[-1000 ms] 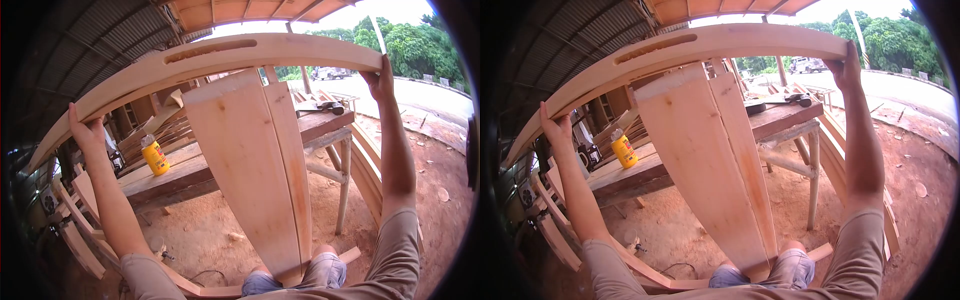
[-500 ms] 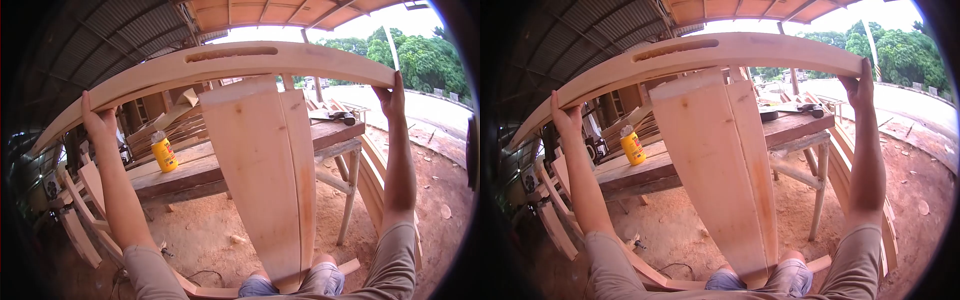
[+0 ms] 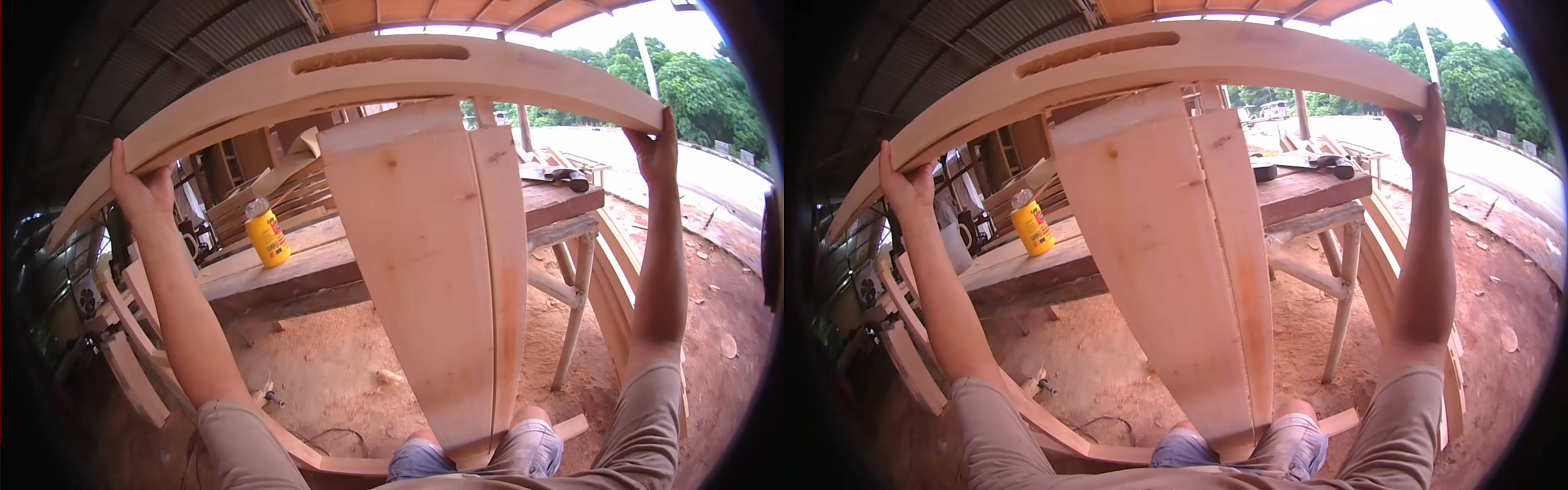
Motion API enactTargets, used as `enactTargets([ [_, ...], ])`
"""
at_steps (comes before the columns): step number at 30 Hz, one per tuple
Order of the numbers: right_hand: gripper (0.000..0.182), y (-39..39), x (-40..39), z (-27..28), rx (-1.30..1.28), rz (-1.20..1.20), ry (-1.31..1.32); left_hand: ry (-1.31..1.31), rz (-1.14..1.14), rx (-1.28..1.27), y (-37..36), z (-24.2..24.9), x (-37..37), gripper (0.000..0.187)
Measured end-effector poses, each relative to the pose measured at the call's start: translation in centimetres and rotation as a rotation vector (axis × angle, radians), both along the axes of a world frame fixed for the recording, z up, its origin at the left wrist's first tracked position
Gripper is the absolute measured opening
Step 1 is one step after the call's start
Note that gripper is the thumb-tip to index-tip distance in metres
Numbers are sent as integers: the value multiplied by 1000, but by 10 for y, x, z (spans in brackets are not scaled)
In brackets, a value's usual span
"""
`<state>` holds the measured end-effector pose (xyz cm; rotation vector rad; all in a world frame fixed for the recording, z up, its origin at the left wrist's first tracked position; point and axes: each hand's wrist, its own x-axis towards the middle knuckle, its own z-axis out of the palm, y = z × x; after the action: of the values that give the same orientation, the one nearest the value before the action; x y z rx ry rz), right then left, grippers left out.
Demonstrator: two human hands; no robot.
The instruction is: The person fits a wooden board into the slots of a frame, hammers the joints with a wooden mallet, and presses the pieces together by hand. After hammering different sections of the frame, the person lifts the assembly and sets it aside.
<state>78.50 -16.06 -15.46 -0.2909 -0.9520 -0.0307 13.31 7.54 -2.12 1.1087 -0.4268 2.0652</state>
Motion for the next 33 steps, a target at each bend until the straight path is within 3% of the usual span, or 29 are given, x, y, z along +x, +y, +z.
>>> enactTargets([
  [6,54,-4,-11,-2,1,11,85,28,-23,19,5,-2,-2,39],
  [13,54,-7,-9,-5,-1,-64,-7,22,-23,-9,13,-3,-6,43],
  [17,52,-13,-13,-1,24,6,-2,6,-11,16,16,-10,-4,47],
  [33,55,-30,-18,30,6,-5,-19,-24,-33,-14,44,-44,-8,41],
])
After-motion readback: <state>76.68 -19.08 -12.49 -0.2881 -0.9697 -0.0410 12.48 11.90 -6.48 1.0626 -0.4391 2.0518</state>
